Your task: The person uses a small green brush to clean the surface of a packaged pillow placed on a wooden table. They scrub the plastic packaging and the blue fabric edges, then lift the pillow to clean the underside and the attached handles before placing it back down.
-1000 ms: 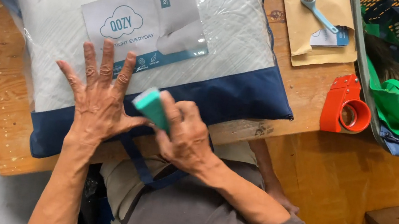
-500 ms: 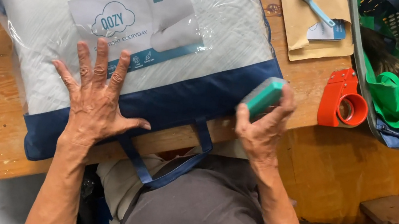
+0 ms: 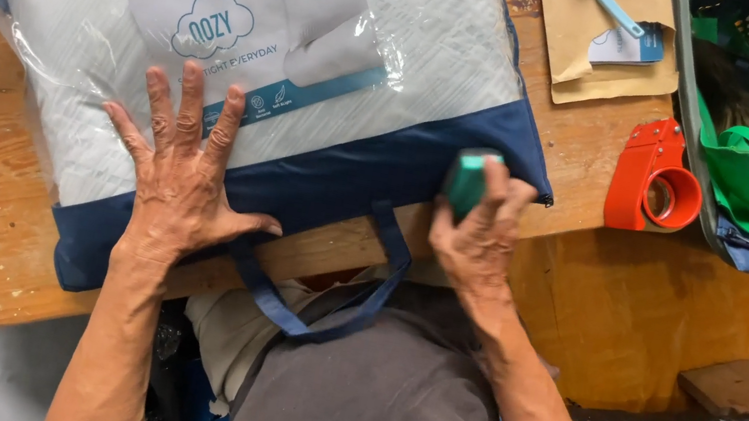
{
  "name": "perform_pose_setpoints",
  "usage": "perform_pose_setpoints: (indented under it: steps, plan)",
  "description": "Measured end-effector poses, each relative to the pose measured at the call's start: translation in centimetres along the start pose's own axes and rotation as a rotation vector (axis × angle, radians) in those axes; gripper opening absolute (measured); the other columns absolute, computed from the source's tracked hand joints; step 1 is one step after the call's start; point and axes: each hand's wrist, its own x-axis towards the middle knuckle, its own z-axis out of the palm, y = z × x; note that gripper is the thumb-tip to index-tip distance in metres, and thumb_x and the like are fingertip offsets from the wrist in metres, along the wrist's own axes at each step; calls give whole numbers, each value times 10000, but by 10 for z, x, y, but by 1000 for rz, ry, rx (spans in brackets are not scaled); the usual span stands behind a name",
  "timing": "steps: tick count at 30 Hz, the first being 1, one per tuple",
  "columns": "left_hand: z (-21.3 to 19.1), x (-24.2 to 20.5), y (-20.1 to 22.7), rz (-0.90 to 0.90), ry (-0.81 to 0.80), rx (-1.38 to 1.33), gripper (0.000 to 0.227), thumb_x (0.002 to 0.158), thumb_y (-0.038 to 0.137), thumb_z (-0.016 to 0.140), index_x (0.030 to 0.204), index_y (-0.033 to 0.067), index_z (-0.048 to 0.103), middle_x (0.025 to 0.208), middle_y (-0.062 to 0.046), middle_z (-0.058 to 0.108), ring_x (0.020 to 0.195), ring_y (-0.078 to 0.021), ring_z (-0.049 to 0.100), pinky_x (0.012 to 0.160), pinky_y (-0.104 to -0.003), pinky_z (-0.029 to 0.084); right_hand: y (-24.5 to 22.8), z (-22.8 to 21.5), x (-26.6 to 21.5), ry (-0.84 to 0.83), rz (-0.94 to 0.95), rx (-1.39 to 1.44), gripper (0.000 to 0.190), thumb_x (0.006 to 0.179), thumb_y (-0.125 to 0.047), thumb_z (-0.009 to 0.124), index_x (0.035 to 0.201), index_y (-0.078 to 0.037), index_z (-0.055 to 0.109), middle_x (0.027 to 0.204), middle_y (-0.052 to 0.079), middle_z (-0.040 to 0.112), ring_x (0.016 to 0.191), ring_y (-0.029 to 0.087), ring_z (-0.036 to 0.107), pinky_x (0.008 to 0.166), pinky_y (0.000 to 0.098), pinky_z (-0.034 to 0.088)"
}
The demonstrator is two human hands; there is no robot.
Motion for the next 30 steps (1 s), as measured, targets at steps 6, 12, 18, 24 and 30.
perform_pose_setpoints:
  steps: [6, 12, 18, 24, 30]
  plan:
    - [-27, 13, 24, -15, 210, -61, 1248, 739, 1013, 440, 1640, 159, 324, 1653, -187, 286, 1537, -477, 173, 1009, -863, -85, -25, -35, 14, 78, 187, 169, 917, 815, -170, 748, 1575, -138, 235, 1266, 168, 358, 1007, 291, 601, 682, 358, 635]
    - [-18, 39, 36, -219, 3, 67, 1239, 759, 1067, 364, 1690, 333, 5, 1731, -183, -95, 1571, -448, -139, 1126, -815, -113, -74, 9, 33, -48, -176, 48, 916, 840, -222, 815, 1609, -264, 319, 1155, 114, 429, 791, 225, 522, 626, 405, 609]
    - [1, 33, 35, -207, 47, 113, 1248, 763, 1091, 335, 1692, 308, 49, 1726, -209, -51, 1574, -477, -90, 1133, -794, -113, 6, -20, 36, -99, 267, -100, 985, 820, -259, 696, 1639, -329, 153, 1151, 182, 434, 817, 397, 616, 658, 542, 587]
    - [0, 27, 37, -214, 22, 128, 1290, 729, 1114, 316, 1689, 299, 38, 1720, -240, -47, 1564, -510, -85, 1125, -783, -120, -4, -60, 55, -92, 459, 153, 967, 738, -269, 711, 1591, -156, 270, 1463, 208, 439, 1331, 389, 425, 1085, 483, 396]
    - [1, 23, 41, -209, 59, 138, 1285, 729, 1106, 325, 1686, 289, 62, 1717, -250, -9, 1559, -510, -54, 1120, -786, -99, 5, -28, 102, -210, 383, 31, 733, 867, -373, 517, 1574, -208, 416, 1096, 124, 384, 892, 322, 575, 814, 517, 547]
